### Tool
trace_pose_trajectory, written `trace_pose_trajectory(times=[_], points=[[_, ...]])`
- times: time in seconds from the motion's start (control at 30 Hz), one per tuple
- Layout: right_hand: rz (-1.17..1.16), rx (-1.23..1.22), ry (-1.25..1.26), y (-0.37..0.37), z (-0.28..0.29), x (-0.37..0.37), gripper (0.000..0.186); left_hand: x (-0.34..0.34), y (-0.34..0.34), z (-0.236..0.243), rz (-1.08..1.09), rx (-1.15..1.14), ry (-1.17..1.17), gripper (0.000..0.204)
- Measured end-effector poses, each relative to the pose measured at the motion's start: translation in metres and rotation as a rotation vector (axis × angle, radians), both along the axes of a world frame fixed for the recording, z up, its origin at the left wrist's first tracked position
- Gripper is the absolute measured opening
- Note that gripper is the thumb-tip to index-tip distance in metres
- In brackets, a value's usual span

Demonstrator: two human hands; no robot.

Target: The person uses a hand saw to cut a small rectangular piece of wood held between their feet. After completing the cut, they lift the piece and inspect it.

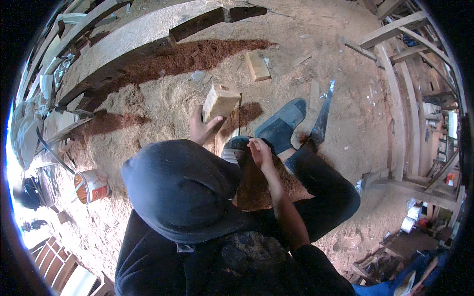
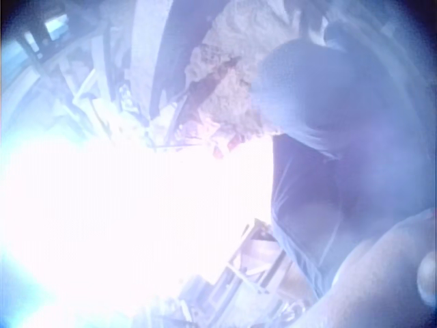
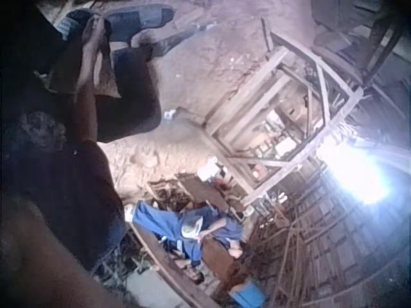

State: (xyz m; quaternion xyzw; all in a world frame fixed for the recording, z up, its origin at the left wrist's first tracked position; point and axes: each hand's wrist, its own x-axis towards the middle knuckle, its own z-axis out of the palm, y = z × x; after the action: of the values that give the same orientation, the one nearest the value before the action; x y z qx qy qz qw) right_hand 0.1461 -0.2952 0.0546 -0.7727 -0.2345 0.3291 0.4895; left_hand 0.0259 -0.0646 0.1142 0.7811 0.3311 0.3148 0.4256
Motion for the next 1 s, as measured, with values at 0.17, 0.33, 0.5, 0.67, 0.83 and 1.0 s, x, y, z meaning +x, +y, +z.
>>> trace_pose_trajectory(times=[0.17, 0.33, 0.5, 0.67, 0.83, 1.0], points=[[0.013, -0.173, -0.102, 0.022, 0.007, -0.003, 0.032, -0.014, 0.01, -0.011, -0.12, 0.027, 0.265, 0.069], [0.001, -0.242, -0.169, 0.036, 0.002, -0.006, 0.032, -0.024, -0.005, -0.048, -0.144, 0.184, 0.576, 0.075], [0.006, -0.279, -0.184, 0.036, -0.007, -0.004, 0.028, -0.023, -0.015, -0.06, -0.135, 0.257, 0.465, 0.073], [0.021, -0.186, 0.33, 0.029, 0.001, 0.023, 0.019, -0.017, -0.011, -0.064, -0.203, 0.165, 0.536, 0.077], [-0.16, 0.038, 0.181, 0.033, 0.02, 0.139, 0.031, -0.04, 0.003, -0.044, -0.175, 0.062, 0.704, 0.083], [-0.428, -0.399, -0.519, -0.051, -0.092, 0.355, 0.047, -0.011, -0.001, -0.053, -0.236, 0.061, 0.599, 0.082]])
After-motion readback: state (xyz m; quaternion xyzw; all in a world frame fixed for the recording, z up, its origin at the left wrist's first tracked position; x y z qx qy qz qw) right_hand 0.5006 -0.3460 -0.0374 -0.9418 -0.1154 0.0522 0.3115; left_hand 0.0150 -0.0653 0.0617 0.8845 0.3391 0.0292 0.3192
